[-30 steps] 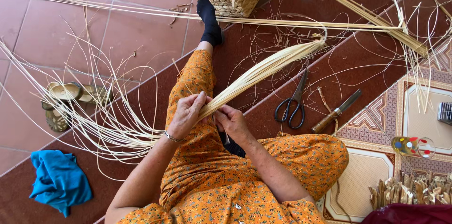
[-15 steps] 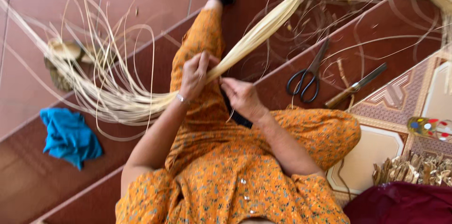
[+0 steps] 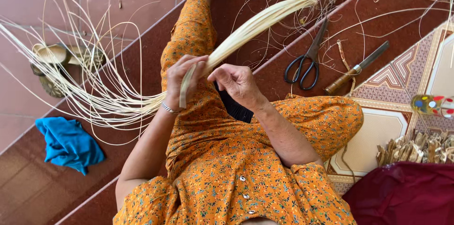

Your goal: The person sits on the floor and processes bundles of dried plant fibers. They use shears to trim the ends, align the strands, and occasionally wipe the floor with a blue cloth to clear debris.

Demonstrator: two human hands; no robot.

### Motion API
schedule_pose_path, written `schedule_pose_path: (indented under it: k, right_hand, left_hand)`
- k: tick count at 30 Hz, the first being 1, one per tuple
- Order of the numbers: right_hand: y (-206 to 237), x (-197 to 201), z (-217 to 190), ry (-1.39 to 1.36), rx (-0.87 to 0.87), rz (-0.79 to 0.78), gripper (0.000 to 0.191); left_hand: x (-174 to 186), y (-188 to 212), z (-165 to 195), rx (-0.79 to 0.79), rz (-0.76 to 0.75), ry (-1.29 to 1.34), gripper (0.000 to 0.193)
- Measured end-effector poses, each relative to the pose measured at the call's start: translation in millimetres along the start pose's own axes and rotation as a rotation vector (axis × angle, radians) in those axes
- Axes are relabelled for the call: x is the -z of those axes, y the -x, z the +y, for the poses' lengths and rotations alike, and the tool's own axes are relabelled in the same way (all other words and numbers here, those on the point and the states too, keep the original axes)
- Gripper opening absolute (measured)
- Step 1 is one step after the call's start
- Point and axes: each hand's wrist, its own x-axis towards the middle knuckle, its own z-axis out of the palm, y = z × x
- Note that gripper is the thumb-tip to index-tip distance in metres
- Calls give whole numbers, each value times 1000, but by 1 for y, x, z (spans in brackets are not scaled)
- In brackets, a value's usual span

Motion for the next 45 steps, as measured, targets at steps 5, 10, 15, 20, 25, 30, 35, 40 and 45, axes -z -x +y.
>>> schedule_pose_path:
  k: [5, 10, 15, 20, 25, 30, 35, 40, 45]
  right_hand:
    - [-8, 34, 0, -113, -234, 78, 67]
    - [-28, 68, 8, -576, -175, 81, 112]
    - [-57, 114, 61, -666, -206, 174, 117]
    - [-61, 159, 95, -160, -497, 519, 93]
    - [-18, 111, 60, -431, -316, 252, 69]
    - [9, 2, 12, -452, -130, -181, 59]
    - [-1, -33, -7, -565, -194, 71, 48]
    - [-1, -29, 11, -614, -174, 154, 32]
    - [11, -18, 33, -604, -170, 131, 29]
  left_hand:
    - [39, 13, 9, 46, 25, 19, 17]
    - [85, 42, 26, 108, 48, 142, 16]
    - [149, 85, 37, 205, 114, 19, 15]
    - [170, 107, 42, 250, 296, 149, 10]
    - [99, 73, 30, 220, 182, 218, 15]
    - [46, 18, 20, 70, -112, 124, 15]
    - [34, -16, 15, -51, -306, -81, 22]
    - [24, -26, -1, -112, -272, -28, 17]
    - [7, -32, -14, 199, -308, 365, 13]
